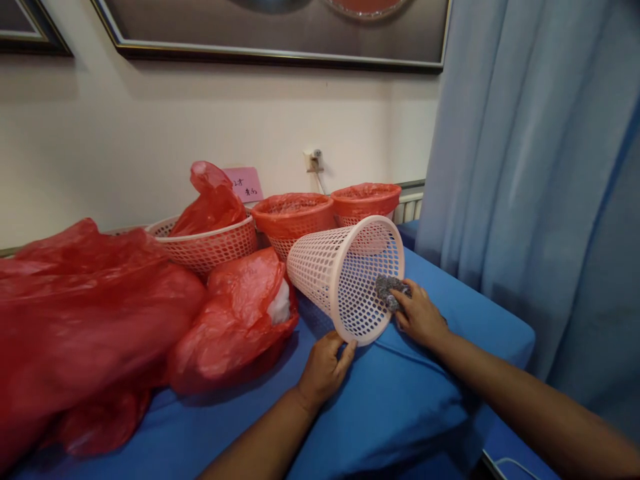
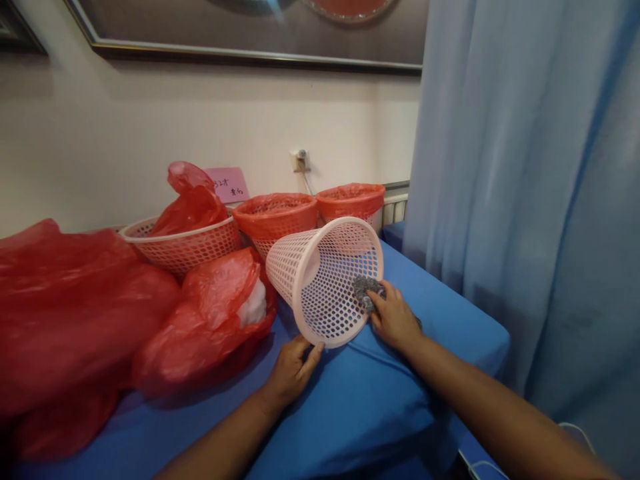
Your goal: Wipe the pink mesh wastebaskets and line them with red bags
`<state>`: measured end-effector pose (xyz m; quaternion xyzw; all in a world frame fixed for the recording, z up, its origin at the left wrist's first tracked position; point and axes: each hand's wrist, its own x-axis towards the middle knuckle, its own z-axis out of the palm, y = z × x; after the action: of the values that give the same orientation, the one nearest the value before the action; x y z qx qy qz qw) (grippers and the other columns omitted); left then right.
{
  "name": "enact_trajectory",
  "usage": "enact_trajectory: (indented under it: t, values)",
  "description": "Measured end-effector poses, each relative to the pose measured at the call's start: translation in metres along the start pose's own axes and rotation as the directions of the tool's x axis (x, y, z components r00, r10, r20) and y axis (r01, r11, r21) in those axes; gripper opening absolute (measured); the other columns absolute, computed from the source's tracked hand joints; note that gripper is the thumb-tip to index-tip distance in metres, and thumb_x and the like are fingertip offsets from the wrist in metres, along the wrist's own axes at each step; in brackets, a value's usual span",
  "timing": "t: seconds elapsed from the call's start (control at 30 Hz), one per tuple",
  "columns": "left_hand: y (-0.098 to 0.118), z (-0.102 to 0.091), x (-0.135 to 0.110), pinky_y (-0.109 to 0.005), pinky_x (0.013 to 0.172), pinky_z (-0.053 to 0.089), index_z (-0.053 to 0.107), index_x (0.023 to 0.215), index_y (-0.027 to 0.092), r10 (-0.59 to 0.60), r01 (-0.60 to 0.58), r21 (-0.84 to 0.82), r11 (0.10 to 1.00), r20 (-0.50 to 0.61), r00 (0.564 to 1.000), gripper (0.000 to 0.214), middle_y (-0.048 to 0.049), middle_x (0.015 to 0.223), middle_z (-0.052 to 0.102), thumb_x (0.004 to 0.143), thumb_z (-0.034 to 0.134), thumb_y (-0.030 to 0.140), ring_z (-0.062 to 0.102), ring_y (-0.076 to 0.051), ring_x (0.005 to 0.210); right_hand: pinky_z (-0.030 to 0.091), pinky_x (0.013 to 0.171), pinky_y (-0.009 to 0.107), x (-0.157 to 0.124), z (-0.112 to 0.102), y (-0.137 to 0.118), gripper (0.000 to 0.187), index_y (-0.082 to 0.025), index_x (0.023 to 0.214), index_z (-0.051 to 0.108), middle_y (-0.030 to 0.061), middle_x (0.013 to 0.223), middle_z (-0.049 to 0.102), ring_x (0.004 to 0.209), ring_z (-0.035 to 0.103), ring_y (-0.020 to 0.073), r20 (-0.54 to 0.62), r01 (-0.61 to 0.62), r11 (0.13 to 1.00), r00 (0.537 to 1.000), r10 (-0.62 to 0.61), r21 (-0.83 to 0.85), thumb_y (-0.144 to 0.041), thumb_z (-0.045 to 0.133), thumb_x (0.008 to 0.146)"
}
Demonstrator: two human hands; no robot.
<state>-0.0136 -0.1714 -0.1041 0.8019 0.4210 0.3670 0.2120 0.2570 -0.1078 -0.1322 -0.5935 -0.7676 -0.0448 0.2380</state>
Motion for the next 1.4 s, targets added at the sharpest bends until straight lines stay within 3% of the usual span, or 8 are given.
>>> enact_trajectory:
  t: [0.13,0.33,0.53,0.73,0.87,1.0,1.13,1.4]
  values:
    - [-0.001,0.0,-0.001,-0.038,0.094,0.056,0.074,0.111,0.019,-0.004,0.004,-0.016,1.0,-0.013,1.0,0.03,-0.0117,0.112,0.077,0.095,0.055,0.035,0.072,-0.026,0.102,0.039,0.106,0.059,-0.018,0.001,-0.005,0.056,-0.026,0.149,0.044,0.0135,0.163,0.026,0.143,0.029,0.0386,-0.022,0.102,0.993,0.994,-0.103,-0.055,-0.038,0.051,0.095]
    - [0.002,-0.002,-0.002,-0.037,0.097,0.056,0.074,0.116,0.02,0.023,-0.023,-0.033,0.999,0.015,1.0,0.029,-0.01,0.119,0.075,0.095,0.056,0.031,0.072,-0.026,0.106,0.047,0.104,0.051,-0.037,0.003,0.02,0.066,-0.029,0.157,0.028,0.0142,0.164,0.02,0.137,0.044,0.0324,-0.011,0.126,0.989,0.992,-0.125,0.08,-0.032,0.051,0.095]
    - [0.003,0.001,0.0,-0.038,0.097,0.056,0.074,0.115,0.02,0.01,-0.01,-0.054,0.998,0.012,1.0,0.029,-0.0101,0.118,0.076,0.094,0.057,0.031,0.072,-0.026,0.106,0.05,0.103,0.044,-0.029,0.001,0.009,0.058,-0.03,0.15,0.042,0.0129,0.155,0.039,0.13,0.054,0.0274,0.04,0.199,0.964,0.977,-0.209,0.179,-0.028,0.054,0.094]
    - [-0.002,0.003,-0.002,-0.039,0.098,0.056,0.069,0.121,0.02,-0.002,0.006,-0.066,0.998,0.053,0.999,0.031,-0.009,0.119,0.075,0.095,0.057,0.032,0.072,-0.025,0.106,0.048,0.103,0.035,-0.023,-0.004,-0.015,0.051,-0.034,0.143,0.052,0.0088,0.151,0.046,0.129,0.055,0.0229,0.144,0.415,0.862,0.872,-0.468,0.291,-0.022,0.053,0.094]
    - [0.0,0.001,-0.002,-0.039,0.095,0.055,0.067,0.117,0.017,0.005,-0.005,0.007,1.0,0.03,1.0,0.03,-0.0123,0.117,0.075,0.096,0.054,0.034,0.071,-0.027,0.105,0.05,0.093,0.036,0.001,-0.015,0.006,0.047,-0.033,0.135,0.06,0.0078,0.147,0.051,0.119,0.058,0.0261,0.219,0.279,0.959,0.934,-0.284,0.055,-0.016,0.048,0.093]
    - [0.001,0.001,0.0,-0.033,0.081,0.055,0.065,0.101,0.017,0.011,-0.01,0.022,1.0,-0.04,0.999,0.023,-0.0097,0.096,0.075,0.098,0.051,0.035,0.07,-0.021,0.086,0.05,0.082,0.034,0.018,-0.021,0.018,0.047,-0.028,0.139,0.056,0.0127,0.139,0.053,0.107,0.06,0.0266,0.099,0.036,0.993,0.995,-0.024,-0.115,-0.018,0.045,0.094]
    - [-0.002,0.004,0.001,-0.031,0.077,0.055,0.064,0.095,0.017,-0.026,0.022,-0.034,0.999,-0.123,0.992,0.023,-0.0071,0.087,0.073,0.098,0.051,0.036,0.069,-0.02,0.081,0.05,0.084,0.03,0.001,-0.005,-0.009,0.044,-0.025,0.133,0.058,0.011,0.126,0.058,0.098,0.063,0.0209,0.107,0.056,0.994,0.992,-0.066,0.097,-0.02,0.054,0.09]
    - [-0.006,0.011,0.002,-0.036,0.093,0.055,0.07,0.116,0.017,-0.079,0.083,-0.073,0.994,0.055,0.995,0.031,-0.0094,0.115,0.076,0.097,0.053,0.034,0.073,-0.025,0.101,0.048,0.103,0.04,-0.018,0.017,-0.022,0.051,-0.023,0.139,0.05,0.0089,0.128,0.062,0.117,0.061,0.0231,-0.053,0.136,0.823,0.99,-0.128,0.552,-0.031,0.059,0.09]
